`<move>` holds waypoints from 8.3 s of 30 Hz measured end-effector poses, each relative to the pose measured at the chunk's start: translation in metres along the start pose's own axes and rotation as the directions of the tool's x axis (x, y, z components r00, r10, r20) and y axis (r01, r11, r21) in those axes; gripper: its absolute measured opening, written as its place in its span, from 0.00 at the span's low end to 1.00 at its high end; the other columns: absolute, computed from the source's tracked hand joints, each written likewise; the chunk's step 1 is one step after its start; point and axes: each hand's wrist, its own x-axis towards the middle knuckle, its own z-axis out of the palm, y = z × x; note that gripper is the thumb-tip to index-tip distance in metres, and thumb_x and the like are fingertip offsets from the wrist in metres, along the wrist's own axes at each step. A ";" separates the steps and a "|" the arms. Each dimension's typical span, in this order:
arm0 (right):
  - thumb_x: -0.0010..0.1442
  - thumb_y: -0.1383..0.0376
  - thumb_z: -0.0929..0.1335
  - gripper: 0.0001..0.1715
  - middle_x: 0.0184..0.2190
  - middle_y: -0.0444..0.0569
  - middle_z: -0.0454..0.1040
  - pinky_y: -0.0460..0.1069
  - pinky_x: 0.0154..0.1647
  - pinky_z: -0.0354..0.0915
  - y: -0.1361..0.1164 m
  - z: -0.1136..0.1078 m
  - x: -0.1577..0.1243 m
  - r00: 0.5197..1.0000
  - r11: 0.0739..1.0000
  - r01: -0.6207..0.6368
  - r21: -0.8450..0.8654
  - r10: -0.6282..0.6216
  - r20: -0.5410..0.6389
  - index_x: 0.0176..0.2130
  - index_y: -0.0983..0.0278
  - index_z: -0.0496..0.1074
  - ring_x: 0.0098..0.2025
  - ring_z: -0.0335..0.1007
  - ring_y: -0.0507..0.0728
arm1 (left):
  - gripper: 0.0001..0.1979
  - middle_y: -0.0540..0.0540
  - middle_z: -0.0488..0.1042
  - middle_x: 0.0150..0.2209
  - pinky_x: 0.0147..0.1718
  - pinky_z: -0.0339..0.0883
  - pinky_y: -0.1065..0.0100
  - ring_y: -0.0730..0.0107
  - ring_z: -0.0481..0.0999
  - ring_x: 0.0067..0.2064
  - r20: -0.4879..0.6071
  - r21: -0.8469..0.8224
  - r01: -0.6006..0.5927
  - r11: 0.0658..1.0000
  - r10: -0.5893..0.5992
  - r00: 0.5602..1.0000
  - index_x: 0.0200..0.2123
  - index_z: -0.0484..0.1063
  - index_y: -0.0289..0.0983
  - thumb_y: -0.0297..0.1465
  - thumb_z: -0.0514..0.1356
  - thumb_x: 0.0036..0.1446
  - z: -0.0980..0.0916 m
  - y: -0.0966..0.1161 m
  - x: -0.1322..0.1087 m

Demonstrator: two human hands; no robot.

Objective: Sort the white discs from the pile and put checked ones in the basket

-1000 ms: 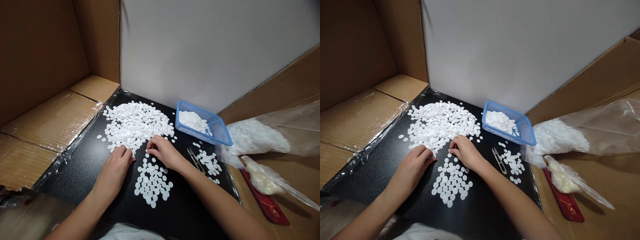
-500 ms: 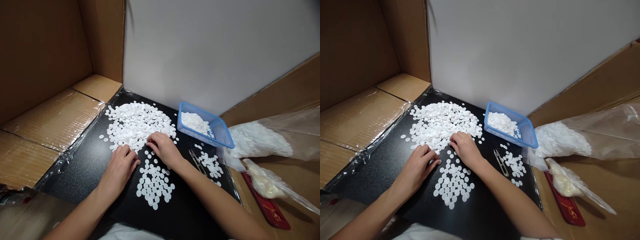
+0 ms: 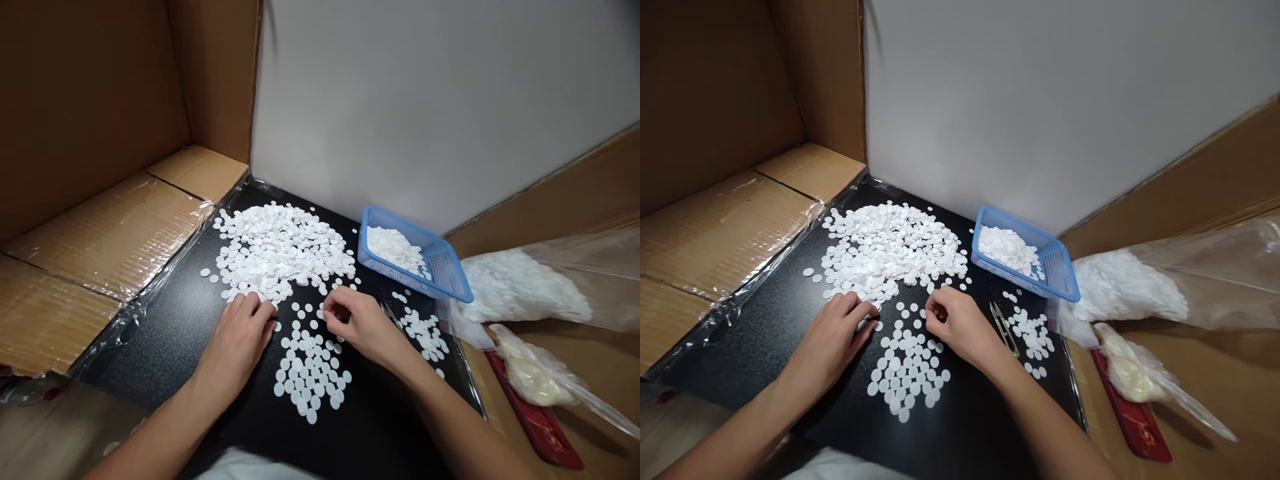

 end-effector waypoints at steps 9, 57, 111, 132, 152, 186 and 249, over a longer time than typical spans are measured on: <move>0.61 0.66 0.68 0.13 0.26 0.42 0.69 0.46 0.26 0.58 0.020 0.001 -0.006 0.988 0.987 -0.155 0.042 0.155 -0.009 0.26 0.62 0.65 0.26 0.63 0.51 | 0.05 0.46 0.68 0.37 0.38 0.62 0.59 0.59 0.68 0.38 -0.024 0.004 -0.043 0.999 0.043 0.999 0.40 0.70 0.39 0.29 0.55 0.66 0.001 -0.003 0.004; 0.62 0.69 0.70 0.05 0.32 0.45 0.73 0.47 0.31 0.67 0.040 -0.009 -0.027 0.976 0.982 0.070 0.177 -0.030 -0.216 0.33 0.61 0.74 0.30 0.69 0.52 | 0.09 0.46 0.72 0.35 0.35 0.65 0.61 0.59 0.73 0.37 -0.041 -0.015 -0.092 0.996 0.091 0.995 0.40 0.73 0.42 0.34 0.52 0.65 -0.005 -0.006 0.015; 0.64 0.71 0.68 0.07 0.36 0.46 0.72 0.49 0.37 0.68 0.047 -0.006 -0.017 0.986 0.983 0.070 0.169 -0.043 -0.161 0.37 0.60 0.77 0.36 0.71 0.53 | 0.10 0.47 0.73 0.36 0.36 0.64 0.62 0.60 0.73 0.36 -0.044 -0.024 -0.119 0.993 0.118 0.992 0.40 0.73 0.42 0.34 0.52 0.65 -0.004 -0.007 0.017; 0.67 0.70 0.65 0.15 0.38 0.48 0.73 0.51 0.41 0.70 0.063 -0.012 -0.025 0.980 0.991 0.059 0.122 -0.035 -0.195 0.45 0.58 0.79 0.39 0.73 0.55 | 0.11 0.47 0.74 0.35 0.36 0.65 0.61 0.60 0.74 0.36 -0.006 -0.053 -0.058 0.997 0.058 0.998 0.39 0.74 0.42 0.35 0.51 0.66 -0.006 -0.005 0.016; 0.64 0.62 0.66 0.10 0.35 0.48 0.77 0.52 0.36 0.67 0.048 0.000 -0.029 0.975 0.979 -0.022 0.202 0.066 -0.213 0.38 0.60 0.78 0.36 0.74 0.58 | 0.11 0.46 0.70 0.38 0.36 0.66 0.67 0.66 0.72 0.37 -0.163 -0.226 0.037 0.973 -0.075 0.984 0.43 0.71 0.37 0.25 0.49 0.67 -0.012 0.006 0.002; 0.68 0.72 0.58 0.25 0.54 0.51 0.74 0.62 0.60 0.66 0.026 0.032 -0.023 0.961 0.959 0.226 0.170 -0.191 -0.202 0.57 0.54 0.72 0.58 0.68 0.61 | 0.10 0.35 0.70 0.60 0.54 0.72 0.51 0.56 0.73 0.59 -0.094 -0.341 -0.020 0.940 -0.013 0.995 0.52 0.60 0.40 0.29 0.50 0.69 0.003 0.043 -0.029; 0.64 0.74 0.60 0.39 0.62 0.71 0.61 0.65 0.64 0.64 -0.021 0.083 -0.042 0.950 0.952 0.209 -0.223 -0.251 -0.184 0.70 0.78 0.44 0.67 0.54 0.68 | 0.30 0.34 0.54 0.68 0.65 0.57 0.45 0.53 0.57 0.69 0.101 -0.528 -0.052 0.847 0.123 0.987 0.68 0.44 0.41 0.23 0.48 0.66 0.018 0.051 -0.019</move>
